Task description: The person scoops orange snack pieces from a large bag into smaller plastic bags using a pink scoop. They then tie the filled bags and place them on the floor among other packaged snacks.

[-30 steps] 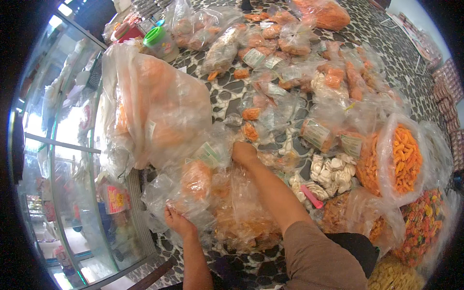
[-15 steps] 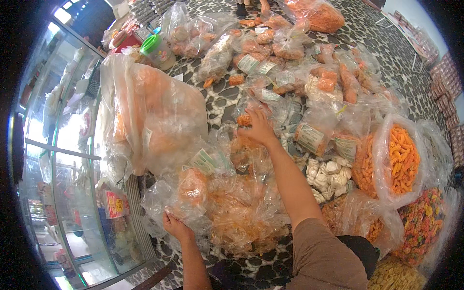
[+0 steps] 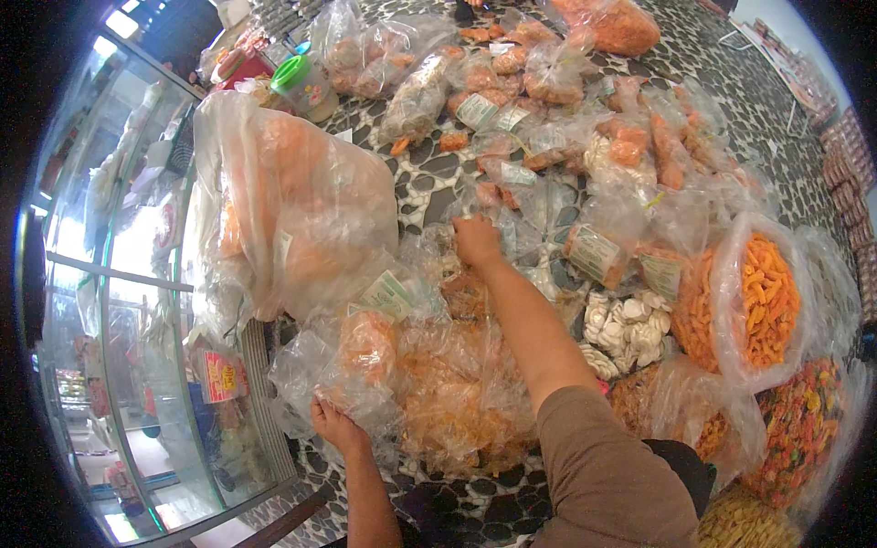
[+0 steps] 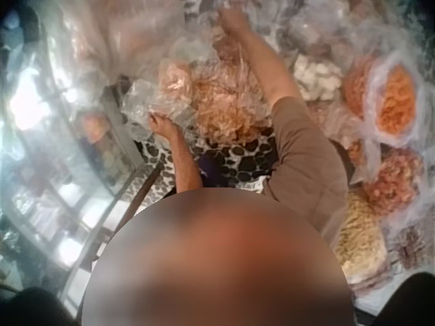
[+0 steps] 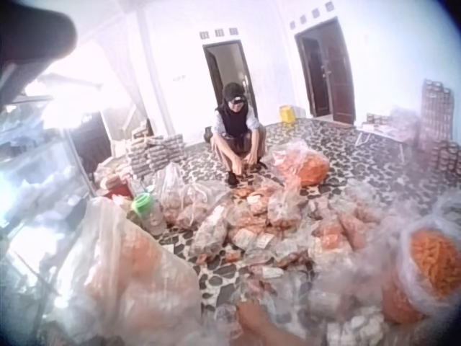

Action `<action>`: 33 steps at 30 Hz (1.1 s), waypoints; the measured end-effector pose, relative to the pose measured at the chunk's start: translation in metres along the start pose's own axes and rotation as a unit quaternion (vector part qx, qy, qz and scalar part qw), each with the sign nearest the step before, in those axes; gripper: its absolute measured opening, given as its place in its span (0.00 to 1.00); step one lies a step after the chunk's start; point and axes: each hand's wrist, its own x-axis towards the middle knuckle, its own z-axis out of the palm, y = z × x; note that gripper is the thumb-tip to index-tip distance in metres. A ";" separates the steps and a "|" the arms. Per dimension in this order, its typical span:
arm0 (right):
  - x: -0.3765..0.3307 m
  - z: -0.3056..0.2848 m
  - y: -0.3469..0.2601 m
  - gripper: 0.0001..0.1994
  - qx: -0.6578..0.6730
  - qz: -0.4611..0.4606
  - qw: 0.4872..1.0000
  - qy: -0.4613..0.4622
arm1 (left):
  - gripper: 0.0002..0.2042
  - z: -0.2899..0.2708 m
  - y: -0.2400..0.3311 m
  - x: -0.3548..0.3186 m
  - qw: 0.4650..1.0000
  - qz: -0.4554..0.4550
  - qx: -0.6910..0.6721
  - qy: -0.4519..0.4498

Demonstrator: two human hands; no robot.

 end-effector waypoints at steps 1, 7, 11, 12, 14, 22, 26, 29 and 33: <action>0.001 -0.003 0.003 0.21 0.037 0.003 0.999 0.021 | 0.11 0.001 0.001 -0.001 1.000 0.002 -0.004 -0.002; 0.008 -0.024 0.031 0.26 0.396 -0.081 0.882 0.240 | 0.10 0.007 0.008 -0.001 1.000 -0.014 -0.004 -0.006; 0.002 -0.077 0.062 0.28 0.485 -0.007 0.838 0.250 | 0.10 0.013 0.003 0.000 0.999 -0.031 -0.020 -0.025; -0.005 -0.094 0.071 0.27 0.485 0.015 0.839 0.247 | 0.10 0.014 0.002 -0.001 0.999 -0.018 -0.015 -0.041; -0.020 -0.124 0.086 0.30 0.357 0.047 0.892 0.273 | 0.10 0.018 0.001 -0.003 0.997 -0.026 -0.038 -0.058; -0.042 -0.162 0.108 0.32 -0.192 0.026 0.899 0.392 | 0.10 0.030 -0.007 -0.004 0.996 -0.025 -0.055 -0.062; -0.033 -0.087 0.086 0.36 -0.135 -0.081 0.931 0.330 | 0.10 0.022 -0.013 -0.001 0.996 -0.020 -0.055 -0.064; -0.036 -0.031 0.070 0.31 -0.052 0.076 0.970 0.224 | 0.11 0.011 -0.010 -0.002 0.995 -0.032 -0.043 -0.080; -0.033 -0.035 0.059 0.20 -0.004 0.142 0.990 0.011 | 0.10 0.011 -0.006 -0.006 0.999 -0.015 -0.015 -0.034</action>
